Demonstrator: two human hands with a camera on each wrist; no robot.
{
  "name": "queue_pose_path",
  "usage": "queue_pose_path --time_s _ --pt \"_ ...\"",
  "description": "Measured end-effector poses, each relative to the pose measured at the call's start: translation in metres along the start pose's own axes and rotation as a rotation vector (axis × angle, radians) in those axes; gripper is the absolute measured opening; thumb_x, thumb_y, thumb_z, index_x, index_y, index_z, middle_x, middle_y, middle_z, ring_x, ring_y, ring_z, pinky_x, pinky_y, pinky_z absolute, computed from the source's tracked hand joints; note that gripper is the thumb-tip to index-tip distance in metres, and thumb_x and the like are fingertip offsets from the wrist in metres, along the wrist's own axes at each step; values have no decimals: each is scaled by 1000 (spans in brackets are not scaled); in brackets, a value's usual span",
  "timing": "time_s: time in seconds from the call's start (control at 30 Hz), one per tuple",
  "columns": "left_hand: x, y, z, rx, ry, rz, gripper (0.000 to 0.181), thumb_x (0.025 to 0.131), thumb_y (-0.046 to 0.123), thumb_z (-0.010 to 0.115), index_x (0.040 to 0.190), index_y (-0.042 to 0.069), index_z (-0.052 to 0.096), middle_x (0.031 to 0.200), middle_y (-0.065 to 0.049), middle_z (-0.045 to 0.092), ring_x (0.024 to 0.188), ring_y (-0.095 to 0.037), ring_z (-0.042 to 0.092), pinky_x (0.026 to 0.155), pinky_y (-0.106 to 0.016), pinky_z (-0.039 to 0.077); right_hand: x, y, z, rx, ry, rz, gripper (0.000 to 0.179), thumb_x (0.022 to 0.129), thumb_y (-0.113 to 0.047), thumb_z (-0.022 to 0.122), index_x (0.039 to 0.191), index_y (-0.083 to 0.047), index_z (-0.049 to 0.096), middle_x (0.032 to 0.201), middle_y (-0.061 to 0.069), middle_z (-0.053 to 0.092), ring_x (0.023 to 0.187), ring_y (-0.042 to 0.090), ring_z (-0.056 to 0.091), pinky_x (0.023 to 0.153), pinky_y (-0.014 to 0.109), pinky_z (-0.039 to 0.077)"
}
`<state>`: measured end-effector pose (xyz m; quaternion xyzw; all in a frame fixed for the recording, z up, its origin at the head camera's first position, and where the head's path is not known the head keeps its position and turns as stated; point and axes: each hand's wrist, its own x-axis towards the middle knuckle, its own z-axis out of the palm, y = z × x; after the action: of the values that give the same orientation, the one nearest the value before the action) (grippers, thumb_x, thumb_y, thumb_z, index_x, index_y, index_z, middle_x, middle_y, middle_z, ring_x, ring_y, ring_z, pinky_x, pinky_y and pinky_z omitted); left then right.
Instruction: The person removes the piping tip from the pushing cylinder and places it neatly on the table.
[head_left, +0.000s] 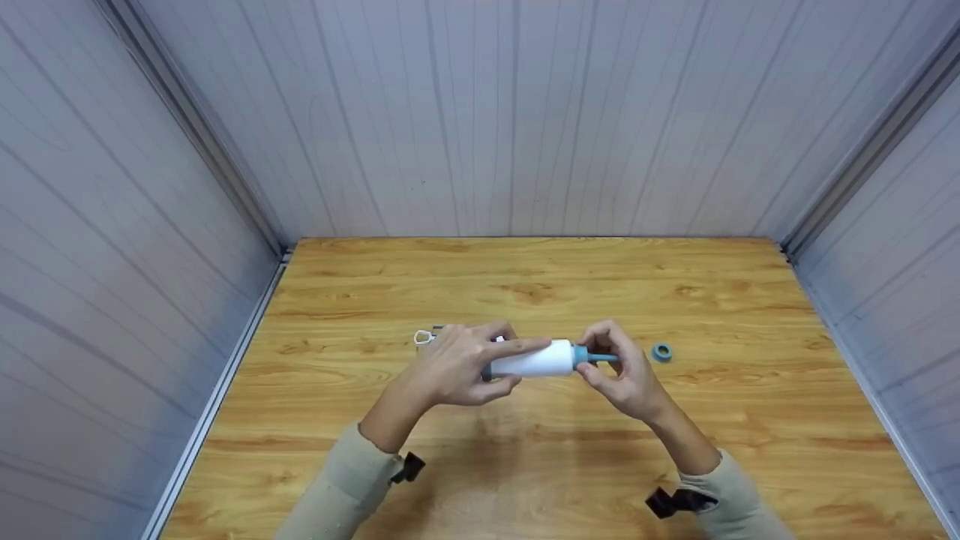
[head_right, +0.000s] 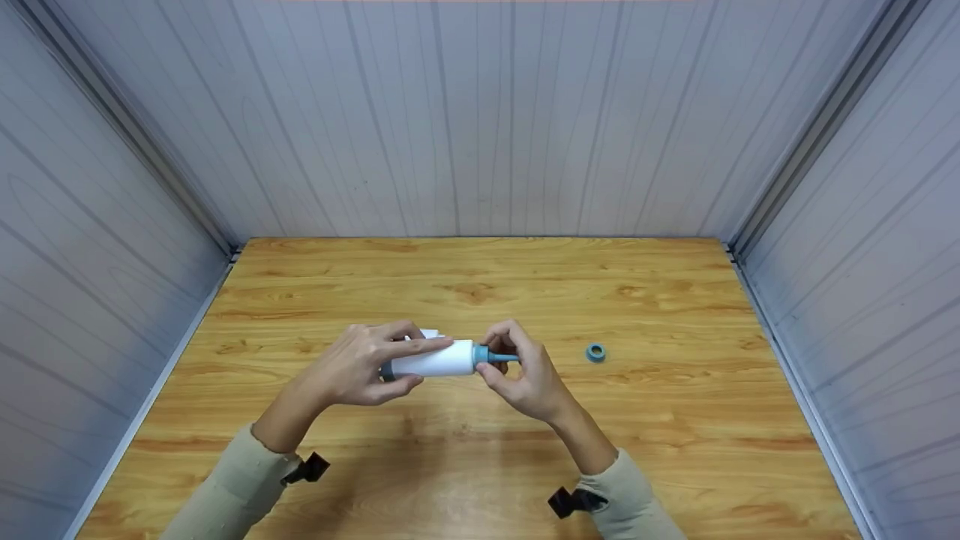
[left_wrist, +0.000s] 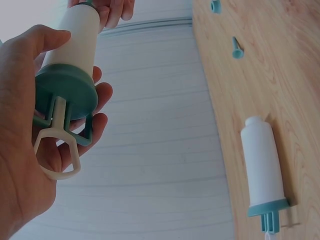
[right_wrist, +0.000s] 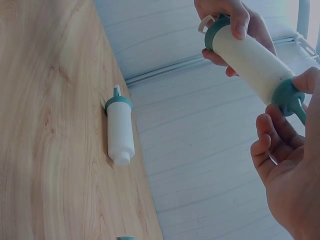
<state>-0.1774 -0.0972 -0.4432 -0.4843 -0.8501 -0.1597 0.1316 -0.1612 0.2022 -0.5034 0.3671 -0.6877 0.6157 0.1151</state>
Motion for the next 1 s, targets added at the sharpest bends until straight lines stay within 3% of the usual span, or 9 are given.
queue_pose_path --time_s 0.23,0.47,0.63,0.77,1.0 --pt "0 0 1 14 14 4 57 100 36 76 156 32 69 118 -7 80 70 -15 67 57 -19 38 -1 -1 1 -5 1 -1 31 92 23 60 121 13 56 116 -9 66 99 3 68 83 19 61" --pt "0 0 1 34 30 16 56 100 37 76 156 33 70 115 -5 80 69 -13 66 56 -19 38 -3 -3 -1 23 -4 56 23 100 21 48 120 11 54 104 -10 66 80 8 66 68 24 59" --pt "0 0 0 34 21 14 58 99 37 77 156 33 69 116 -6 80 68 -14 66 56 -20 38 -2 -4 -1 15 -5 58 24 100 23 52 120 10 55 89 8 67 72 15 66 62 30 59" --pt "0 0 1 34 9 6 58 100 37 77 156 33 69 118 -7 80 69 -14 67 57 -20 37 -2 -3 -2 10 -3 40 25 99 24 53 120 10 56 88 21 64 74 13 66 63 28 59" --pt "1 1 0 37 1 3 57 100 38 76 157 32 68 118 -7 80 70 -15 67 56 -19 37 -2 -2 -2 -28 -4 -14 31 93 24 58 121 12 55 94 18 65 88 1 67 74 21 60"
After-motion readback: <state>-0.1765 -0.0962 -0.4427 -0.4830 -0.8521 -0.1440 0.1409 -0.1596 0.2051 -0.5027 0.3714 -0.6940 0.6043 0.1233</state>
